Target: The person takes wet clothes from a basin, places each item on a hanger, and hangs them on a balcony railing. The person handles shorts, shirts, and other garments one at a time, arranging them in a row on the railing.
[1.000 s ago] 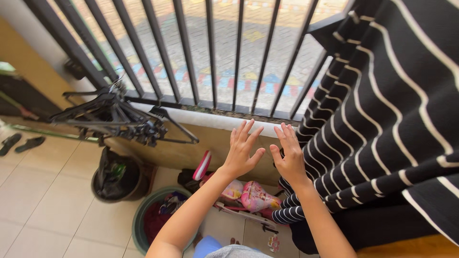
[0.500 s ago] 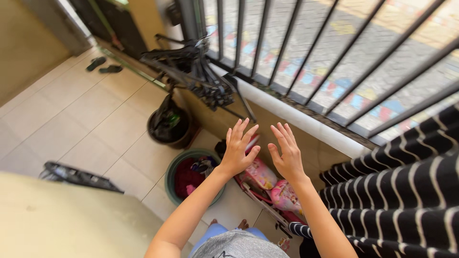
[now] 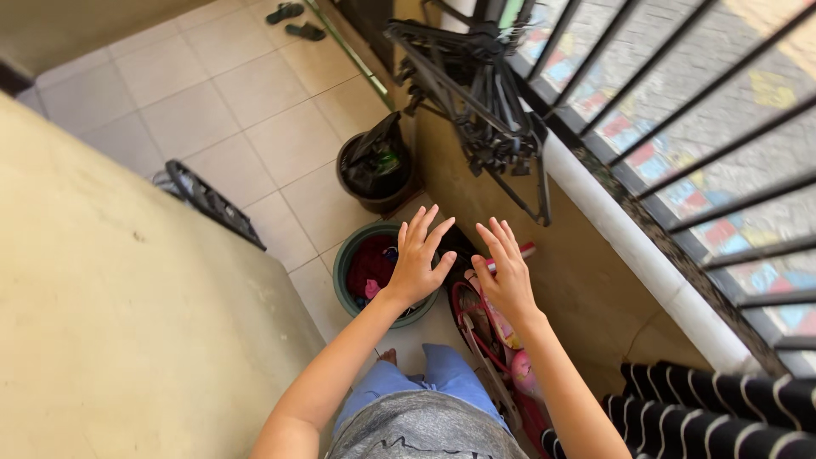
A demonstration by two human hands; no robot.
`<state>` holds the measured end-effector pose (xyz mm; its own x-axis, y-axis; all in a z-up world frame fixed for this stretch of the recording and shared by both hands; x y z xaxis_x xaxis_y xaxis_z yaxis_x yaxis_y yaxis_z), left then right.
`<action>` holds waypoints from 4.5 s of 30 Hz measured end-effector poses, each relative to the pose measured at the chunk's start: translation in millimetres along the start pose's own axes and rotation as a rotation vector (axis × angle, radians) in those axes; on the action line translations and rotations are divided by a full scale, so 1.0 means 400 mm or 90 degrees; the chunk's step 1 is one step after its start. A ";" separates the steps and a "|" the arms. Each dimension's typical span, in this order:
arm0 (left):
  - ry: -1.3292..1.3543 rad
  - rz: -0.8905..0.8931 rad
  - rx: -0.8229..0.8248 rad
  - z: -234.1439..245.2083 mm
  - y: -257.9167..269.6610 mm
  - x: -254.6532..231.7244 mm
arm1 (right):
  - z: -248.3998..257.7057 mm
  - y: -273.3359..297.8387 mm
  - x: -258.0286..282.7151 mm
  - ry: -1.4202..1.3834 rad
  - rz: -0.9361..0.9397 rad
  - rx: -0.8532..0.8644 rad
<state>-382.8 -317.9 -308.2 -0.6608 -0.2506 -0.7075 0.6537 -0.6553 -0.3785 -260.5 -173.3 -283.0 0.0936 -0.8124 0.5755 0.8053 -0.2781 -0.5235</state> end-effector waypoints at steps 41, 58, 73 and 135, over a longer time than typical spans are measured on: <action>-0.127 0.648 -0.078 -0.219 0.650 0.911 | -0.959 0.179 -0.532 -0.104 -0.228 0.518; -0.117 0.658 -0.058 -0.505 0.739 1.445 | -1.640 0.421 -0.959 -0.081 -0.119 0.588; -0.101 0.663 -0.104 -0.649 0.779 1.633 | -2.041 0.435 -1.017 0.246 -0.134 0.784; 0.130 0.178 -0.145 0.158 0.108 0.286 | -0.538 -0.143 -0.027 -0.210 0.111 0.232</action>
Point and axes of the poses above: each hand's wrist, its own y-axis away from the middle knuckle, its own z-axis out of the back of the hand, x = y × z, the point moved 3 cm from there along -y, towards the middle knuckle, and after that the axes turned 6 degrees about z, right-handed, at the moved point
